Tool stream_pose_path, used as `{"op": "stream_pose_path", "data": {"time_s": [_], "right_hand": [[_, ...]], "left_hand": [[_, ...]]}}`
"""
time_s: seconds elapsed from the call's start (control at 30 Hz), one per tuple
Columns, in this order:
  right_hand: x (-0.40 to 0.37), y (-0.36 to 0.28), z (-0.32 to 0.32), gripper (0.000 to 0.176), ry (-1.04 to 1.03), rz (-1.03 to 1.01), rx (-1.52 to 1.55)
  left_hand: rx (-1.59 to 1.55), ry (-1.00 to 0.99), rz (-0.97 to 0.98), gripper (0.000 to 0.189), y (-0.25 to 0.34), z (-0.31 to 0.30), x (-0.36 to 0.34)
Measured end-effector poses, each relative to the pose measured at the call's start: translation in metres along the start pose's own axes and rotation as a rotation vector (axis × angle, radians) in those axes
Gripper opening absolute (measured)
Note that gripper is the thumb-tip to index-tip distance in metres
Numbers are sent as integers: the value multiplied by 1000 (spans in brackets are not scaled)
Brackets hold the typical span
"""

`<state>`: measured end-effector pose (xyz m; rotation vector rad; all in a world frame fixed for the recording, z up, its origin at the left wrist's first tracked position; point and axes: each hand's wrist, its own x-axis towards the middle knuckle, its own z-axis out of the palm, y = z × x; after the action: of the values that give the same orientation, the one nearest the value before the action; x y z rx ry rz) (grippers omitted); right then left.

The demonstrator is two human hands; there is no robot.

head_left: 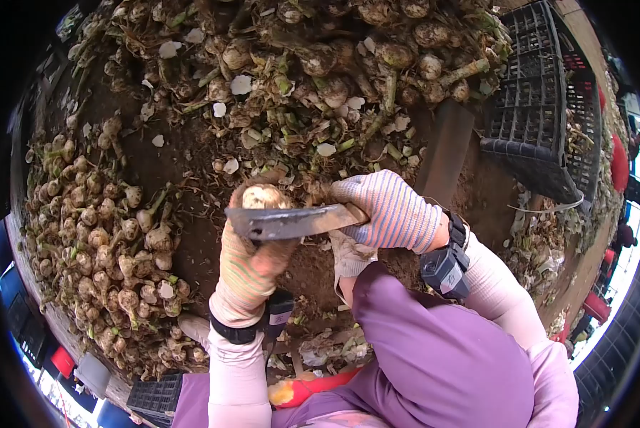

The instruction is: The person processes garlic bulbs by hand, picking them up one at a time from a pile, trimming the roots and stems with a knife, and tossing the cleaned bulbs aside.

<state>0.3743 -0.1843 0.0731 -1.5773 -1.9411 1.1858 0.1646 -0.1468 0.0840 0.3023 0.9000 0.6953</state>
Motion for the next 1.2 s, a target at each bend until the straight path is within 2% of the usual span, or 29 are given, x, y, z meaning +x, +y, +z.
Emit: {"op": "stream_pose_path", "data": {"time_s": [0.03, 0.07, 0.13, 0.17, 0.23, 0.27, 0.37, 0.4, 0.47, 0.57, 0.63, 0.67, 0.7, 0.77, 0.8, 0.83, 0.9, 0.93, 0.97, 1.03, 1.07, 1.1, 1.17, 1.2], "right_hand": [[0, -3, -2, 29, 1, 3, 0], [0, -7, -6, 29, -39, 6, -15], [-1, -11, -8, 30, -63, 0, -8], [-2, -12, -8, 30, -63, 2, -7], [-3, -11, -8, 28, -64, -18, 6], [-4, -11, -7, 28, -64, -15, 7], [-6, -6, -2, 26, -14, -55, -3], [-5, -4, -1, 25, -13, -72, -6], [-5, 5, 2, 25, -14, -85, -11], [-8, 34, 14, 24, -2, -178, 39], [-12, 56, 16, 26, 7, 47, -5], [-19, 67, 16, 28, 67, 99, -104], [-27, 71, 14, 25, 86, 136, -37], [-32, 41, 2, 23, 193, 226, 275], [-32, 39, 2, 25, 164, 238, 285], [-31, 37, 4, 25, 162, 238, 284], [-30, 32, 8, 26, 119, 353, 308], [-30, 33, 9, 26, 99, 362, 272], [-30, 35, 13, 26, 103, 361, 275], [-32, 37, 20, 26, 92, 341, 404], [-31, 34, 20, 24, 73, 341, 423], [-30, 31, 20, 24, 76, 341, 421], [-27, 24, 22, 21, 69, 290, 525], [-27, 21, 20, 19, 22, 373, 547]], "left_hand": [[667, -124, 249, 59, -2, 2, -6], [666, -126, 246, 59, -5, 0, -7], [870, -143, 453, 47, -13, -6, -7], [869, -143, 451, 47, -17, -9, -8], [527, -69, 235, 52, -22, -10, -8], [527, -71, 232, 52, -22, -6, -10], [847, 121, 323, 14, -19, 18, -17], [846, 120, 320, 14, -19, 12, -14], [1271, -260, 628, 60, -14, 2, -5], [808, -124, -18, 48, -16, 5, -11], [941, -504, 194, 27, -11, -5, -18], [672, -424, 14, 26, -14, -5, -25], [398, -325, -155, 27, -18, -4, -31], [144, 90, 64, 32, -20, 3, -12], [361, 0, 38, 40, -6, -6, -9], [598, -31, 467, 49, -18, -3, -6], [1323, -233, 725, 65, 7, 1, 2], [1581, -160, 894, 60, 17, 11, -1], [1585, -162, 895, 60, 15, 8, -2], [920, 69, 455, 58, 7, 0, -5], [567, -54, 327, 55, 15, 4, -8], [34, -87, 182, 49, 11, -12, -4], [-138, -161, 213, 46, -1, 0, -1], [-300, -154, 183, 46, -7, 1, 2]]}}
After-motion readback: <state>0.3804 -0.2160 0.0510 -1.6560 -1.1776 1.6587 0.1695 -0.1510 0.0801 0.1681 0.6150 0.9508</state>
